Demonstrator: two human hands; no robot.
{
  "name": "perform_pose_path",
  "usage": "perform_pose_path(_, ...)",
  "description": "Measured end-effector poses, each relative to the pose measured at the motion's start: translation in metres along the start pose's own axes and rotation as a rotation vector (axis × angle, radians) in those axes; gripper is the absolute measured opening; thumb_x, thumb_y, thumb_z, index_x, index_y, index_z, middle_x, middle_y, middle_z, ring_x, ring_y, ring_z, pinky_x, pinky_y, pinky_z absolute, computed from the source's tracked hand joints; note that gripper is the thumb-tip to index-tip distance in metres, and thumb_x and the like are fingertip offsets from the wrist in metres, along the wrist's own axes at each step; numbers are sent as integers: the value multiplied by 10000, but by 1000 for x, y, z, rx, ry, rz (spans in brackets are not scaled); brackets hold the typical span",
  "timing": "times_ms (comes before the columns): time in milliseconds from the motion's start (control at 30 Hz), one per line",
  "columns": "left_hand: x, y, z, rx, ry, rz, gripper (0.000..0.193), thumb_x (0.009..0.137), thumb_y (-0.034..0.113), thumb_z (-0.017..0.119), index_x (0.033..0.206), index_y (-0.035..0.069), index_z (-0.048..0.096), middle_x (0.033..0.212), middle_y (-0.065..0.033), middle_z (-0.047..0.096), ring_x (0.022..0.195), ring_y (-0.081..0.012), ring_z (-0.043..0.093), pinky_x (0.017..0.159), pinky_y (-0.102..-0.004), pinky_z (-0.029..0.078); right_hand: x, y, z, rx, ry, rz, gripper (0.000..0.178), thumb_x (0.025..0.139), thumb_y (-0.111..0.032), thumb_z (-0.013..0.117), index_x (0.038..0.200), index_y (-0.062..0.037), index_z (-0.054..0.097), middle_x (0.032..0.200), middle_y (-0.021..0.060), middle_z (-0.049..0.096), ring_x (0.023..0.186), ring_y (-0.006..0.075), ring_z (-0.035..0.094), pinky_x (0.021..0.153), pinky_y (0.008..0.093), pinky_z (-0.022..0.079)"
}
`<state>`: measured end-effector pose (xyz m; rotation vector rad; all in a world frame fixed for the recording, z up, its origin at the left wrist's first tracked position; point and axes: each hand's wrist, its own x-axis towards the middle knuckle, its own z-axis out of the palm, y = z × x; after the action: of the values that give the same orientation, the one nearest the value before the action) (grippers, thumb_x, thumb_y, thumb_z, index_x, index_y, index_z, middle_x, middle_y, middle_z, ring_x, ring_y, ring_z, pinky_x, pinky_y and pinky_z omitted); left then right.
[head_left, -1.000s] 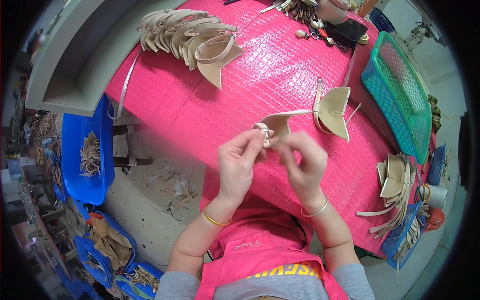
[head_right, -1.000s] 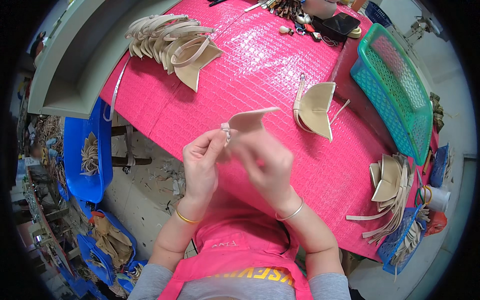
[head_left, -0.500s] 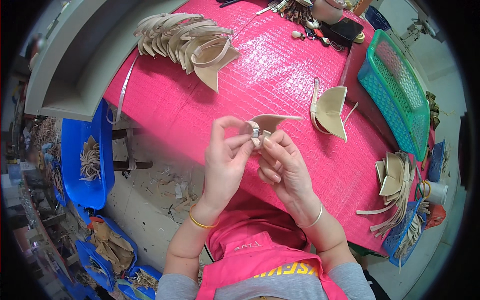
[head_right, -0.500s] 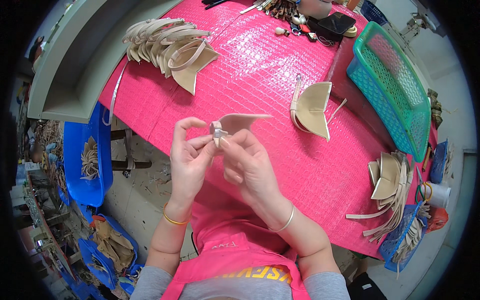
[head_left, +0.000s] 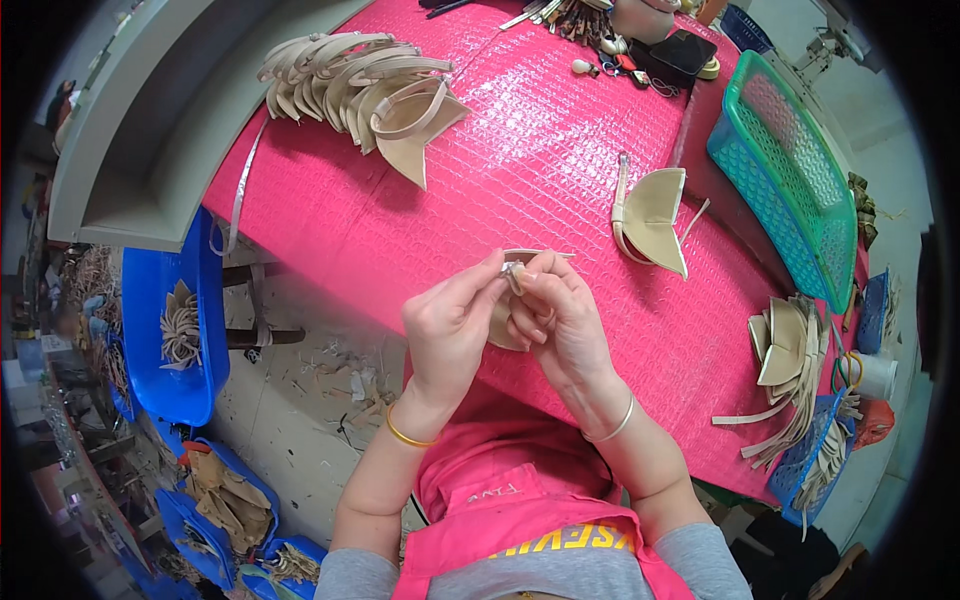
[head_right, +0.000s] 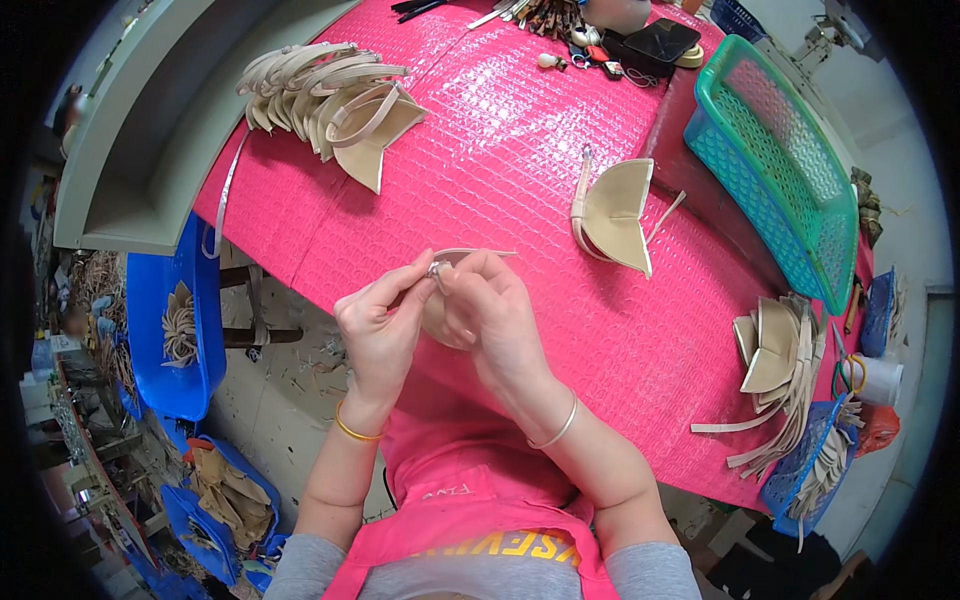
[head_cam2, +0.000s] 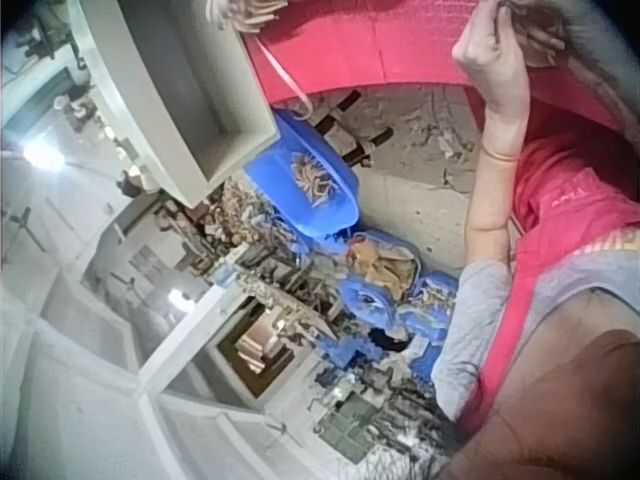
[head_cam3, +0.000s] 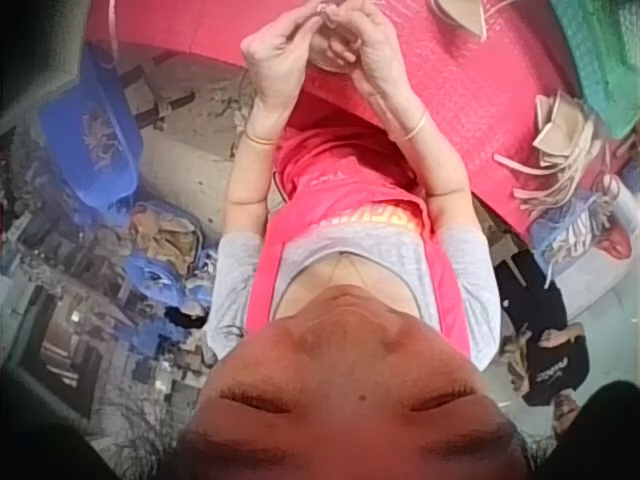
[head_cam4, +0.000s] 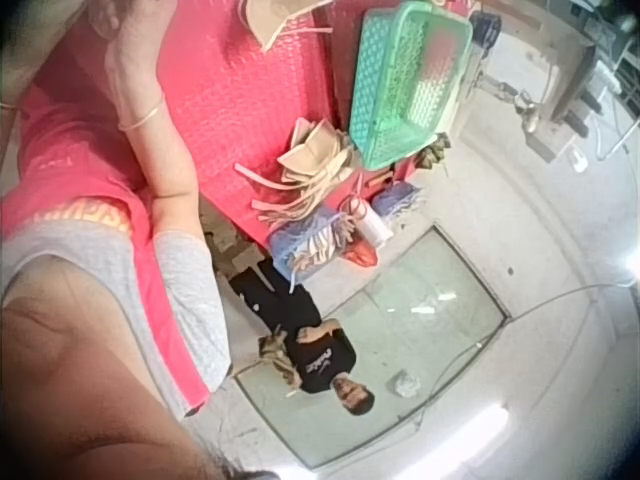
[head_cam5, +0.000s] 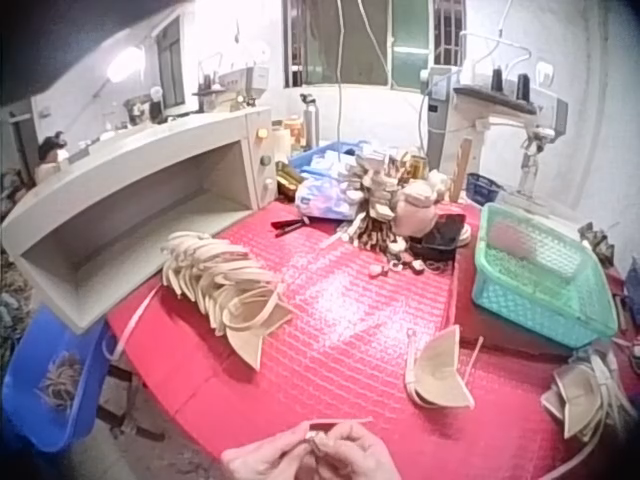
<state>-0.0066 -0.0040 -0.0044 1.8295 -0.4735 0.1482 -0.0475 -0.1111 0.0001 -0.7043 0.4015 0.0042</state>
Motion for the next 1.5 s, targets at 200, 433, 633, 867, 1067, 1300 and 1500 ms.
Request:
perform_pose_path(200,3,-8,-5,14,-42,83,195,702,-40,606,897,-34,608,764,-146,627,665,-173,623,580,-241,477,13,-16,-7,-254,-150,65,160,838,-207,527,808,-53,499,600,-44,471,466,-2,339,410,165,241)
perform_pose_path(433,5,-3,-5,-54,-57,17,185,708,-35,608,893,-42,605,781,-136,633,690,-142,619,599,-234,476,18,-19,-8,-333,-184,42,149,820,-177,555,851,-40,505,767,1,555,637,21,476,519,152,350)
perform_pose_path(633,6,-9,-8,-111,28,-66,100,712,-47,609,810,-66,613,709,-87,637,649,-90,592,576,-195,466,29,-19,1,-674,-218,-202,257,810,-139,560,995,33,514,873,57,580,784,105,545,695,236,436)
perform_pose_path(867,18,-6,-20,-14,-286,42,97,681,-46,621,778,-43,621,674,-82,630,607,-79,584,543,-198,454,35,-26,0,-529,-359,-27,193,814,-147,558,936,0,584,712,-12,568,651,28,508,567,162,401)
perform_pose_path(1067,32,-2,-26,-164,-439,-4,130,667,-35,624,796,-45,621,691,-73,630,631,-94,582,583,-222,460,51,-50,3,-553,9,-310,133,816,-151,554,866,-28,573,641,-25,525,560,30,484,507,149,370)
perform_pose_path(1300,77,-5,-23,40,-241,-20,220,673,-25,609,893,-26,611,820,-90,613,766,-135,583,691,-248,455,70,-42,-8,-1220,-186,-222,268,773,-120,555,1019,-17,535,820,81,591,766,119,575,629,245,464)
perform_pose_path(1500,42,-40,5,739,-181,519,353,700,-3,545,1049,45,528,1033,-124,465,1048,-280,431,909,-362,337,163,-28,6,-1109,-54,-277,247,778,-195,568,947,-15,581,712,130,611,553,175,585,566,307,470)
